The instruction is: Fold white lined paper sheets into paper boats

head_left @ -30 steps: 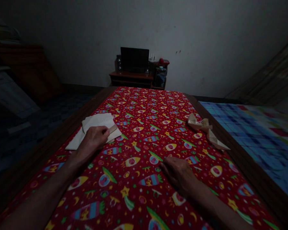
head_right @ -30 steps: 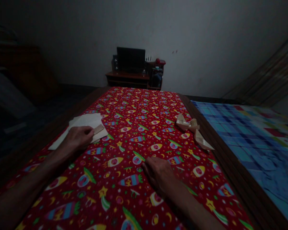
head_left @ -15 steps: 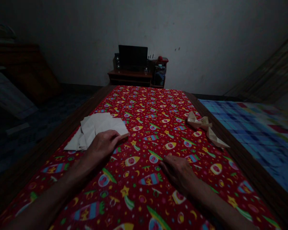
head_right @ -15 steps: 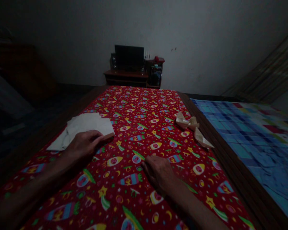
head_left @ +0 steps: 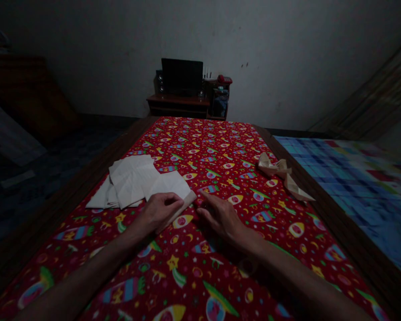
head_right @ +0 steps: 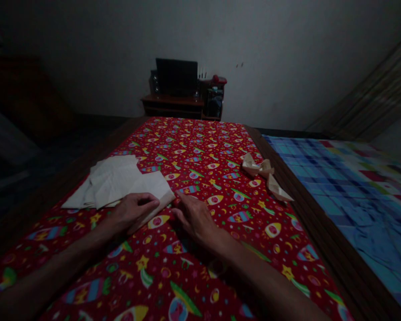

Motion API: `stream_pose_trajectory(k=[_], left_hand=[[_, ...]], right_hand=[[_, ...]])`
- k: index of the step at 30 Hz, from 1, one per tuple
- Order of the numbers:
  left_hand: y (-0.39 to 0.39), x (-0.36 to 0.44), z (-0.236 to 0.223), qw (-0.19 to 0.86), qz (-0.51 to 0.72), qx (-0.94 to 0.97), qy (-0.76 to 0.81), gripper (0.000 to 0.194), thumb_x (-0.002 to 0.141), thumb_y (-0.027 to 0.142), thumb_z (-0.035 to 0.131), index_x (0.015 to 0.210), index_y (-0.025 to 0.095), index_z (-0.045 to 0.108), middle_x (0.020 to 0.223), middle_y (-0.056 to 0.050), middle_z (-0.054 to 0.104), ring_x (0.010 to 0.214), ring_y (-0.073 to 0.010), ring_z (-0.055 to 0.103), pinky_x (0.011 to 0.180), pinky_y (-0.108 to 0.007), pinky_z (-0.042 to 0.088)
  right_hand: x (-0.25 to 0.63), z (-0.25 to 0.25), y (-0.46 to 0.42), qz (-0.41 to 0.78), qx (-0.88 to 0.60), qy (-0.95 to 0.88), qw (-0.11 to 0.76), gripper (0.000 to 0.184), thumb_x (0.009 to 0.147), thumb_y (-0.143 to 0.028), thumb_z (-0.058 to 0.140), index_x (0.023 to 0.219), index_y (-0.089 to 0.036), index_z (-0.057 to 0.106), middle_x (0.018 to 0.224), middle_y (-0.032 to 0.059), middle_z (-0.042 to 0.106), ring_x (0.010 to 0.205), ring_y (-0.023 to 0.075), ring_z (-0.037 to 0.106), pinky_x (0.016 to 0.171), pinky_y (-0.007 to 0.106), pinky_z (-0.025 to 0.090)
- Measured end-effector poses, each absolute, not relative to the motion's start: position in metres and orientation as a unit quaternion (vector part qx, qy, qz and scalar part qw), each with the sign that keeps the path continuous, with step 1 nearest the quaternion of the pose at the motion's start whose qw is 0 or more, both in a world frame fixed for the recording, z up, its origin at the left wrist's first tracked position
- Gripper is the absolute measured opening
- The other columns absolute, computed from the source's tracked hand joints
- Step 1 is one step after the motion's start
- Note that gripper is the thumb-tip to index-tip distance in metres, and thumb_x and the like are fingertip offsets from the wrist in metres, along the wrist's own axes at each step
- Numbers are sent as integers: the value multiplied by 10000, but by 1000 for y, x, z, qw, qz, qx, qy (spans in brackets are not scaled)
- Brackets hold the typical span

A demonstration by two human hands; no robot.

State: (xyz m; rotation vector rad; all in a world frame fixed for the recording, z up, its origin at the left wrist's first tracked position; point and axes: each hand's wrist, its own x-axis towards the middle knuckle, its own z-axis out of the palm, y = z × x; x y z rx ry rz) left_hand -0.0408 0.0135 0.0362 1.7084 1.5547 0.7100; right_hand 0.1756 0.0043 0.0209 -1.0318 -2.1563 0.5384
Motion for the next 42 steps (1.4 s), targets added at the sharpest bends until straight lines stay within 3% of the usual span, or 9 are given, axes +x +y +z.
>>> stream_pose_trajectory(k=[5,11,15,24,42], left_hand=[[6,-33,36,503,301,573,573,319,664,478,612,725,168,652,598,11,623,532,-142,552,483,-228,389],[10,-34,34,597,317,506,536,327,600,440,704,725,147,630,652,-5,612,600,-119,561,610,-245,471],[13,-32,26,595,318,522,521,336,612,455,706,720,149,620,659,-3,608,611,-116,560,597,-233,470],[16,-25,14,576,315,567,498,323,730,475,635,735,152,625,598,24,556,532,-86,493,520,-195,405],[16,-24,21,600,314,524,516,301,630,391,707,780,138,643,615,25,590,514,-70,527,516,-187,455]], right_hand=[[155,11,26,303,-416,-805,296,173,872,-257,507,922,-177,652,706,2,646,609,117,562,557,209,388],[161,3,28,304,-440,-770,349,261,844,-256,544,1078,-166,615,688,0,644,595,117,561,560,218,407],[162,3,25,296,-442,-774,344,268,841,-252,547,1080,-164,632,687,0,654,594,121,569,570,220,421],[161,4,23,340,-395,-779,349,247,854,-241,527,1043,-213,684,955,29,715,844,176,659,739,267,494],[160,0,23,329,-410,-778,343,278,854,-240,505,1062,-224,689,895,27,722,760,157,658,697,245,490]])
